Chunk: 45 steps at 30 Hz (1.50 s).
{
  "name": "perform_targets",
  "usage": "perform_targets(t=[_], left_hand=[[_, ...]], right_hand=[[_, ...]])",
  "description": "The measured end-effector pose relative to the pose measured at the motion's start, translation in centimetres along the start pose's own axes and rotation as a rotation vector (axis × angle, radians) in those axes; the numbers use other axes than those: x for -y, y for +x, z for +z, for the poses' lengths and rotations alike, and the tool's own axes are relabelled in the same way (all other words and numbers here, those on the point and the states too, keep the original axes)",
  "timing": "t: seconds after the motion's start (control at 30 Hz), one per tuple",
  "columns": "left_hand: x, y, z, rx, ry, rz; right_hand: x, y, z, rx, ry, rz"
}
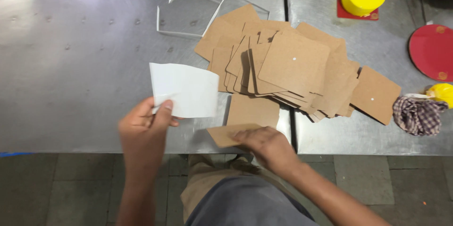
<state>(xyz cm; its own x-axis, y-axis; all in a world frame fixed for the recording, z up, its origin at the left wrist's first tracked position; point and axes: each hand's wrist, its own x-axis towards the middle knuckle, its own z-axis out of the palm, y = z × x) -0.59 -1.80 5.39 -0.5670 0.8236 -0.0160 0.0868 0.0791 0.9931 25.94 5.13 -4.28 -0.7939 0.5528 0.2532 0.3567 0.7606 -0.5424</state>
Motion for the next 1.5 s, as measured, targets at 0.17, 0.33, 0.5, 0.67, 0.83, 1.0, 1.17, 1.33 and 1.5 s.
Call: perform_targets(t=[0.17, 0.33, 0.5, 0.67, 0.83, 1.0, 1.17, 1.33, 1.5], left_hand=[[-0.1, -0.3, 0.4, -0.061, -0.027, -0.083], [1.5, -1.6, 2.8, 0.083, -0.101, -0.173], [2.7, -2.4, 5.4, 0.263, -0.179, -0.210], [2.4, -2.9, 7.0, 0.354, -0.202, -0.274], [0.7, -3.6, 8.0, 0.403, -0.176, -0.219], [-1.5, -4.1, 8.8, 0.439, -0.056, 0.040], [-2.6, -4.5, 9.1, 0.428, 0.066, 0.112], [-2.9, -4.7, 9.0, 0.400, 0.177, 0.259], [-3.5, -4.6, 8.9, 0.467, 0.143, 0.143]], right_hand=[[-1.9, 0.5, -6.8, -0.408, -0.006, 0.121], [-9.1, 2.4, -6.1, -0.440, -0.277, 0.162], [-13.2, 3.1, -3.8, -0.164, -0.269, 0.194], [-9.0, 2.4, -6.2, -0.448, 0.155, 0.307], [0.0, 0.9, -7.9, -0.455, 0.452, 0.337], [4.4, 2.2, -8.3, -0.456, 0.374, 0.363], [4.4, 2.9, -9.3, -0.462, 0.299, 0.306], [4.1, 2.5, -10.0, -0.391, 0.234, 0.251], [4.0, 2.8, -10.4, -0.316, 0.213, 0.208]])
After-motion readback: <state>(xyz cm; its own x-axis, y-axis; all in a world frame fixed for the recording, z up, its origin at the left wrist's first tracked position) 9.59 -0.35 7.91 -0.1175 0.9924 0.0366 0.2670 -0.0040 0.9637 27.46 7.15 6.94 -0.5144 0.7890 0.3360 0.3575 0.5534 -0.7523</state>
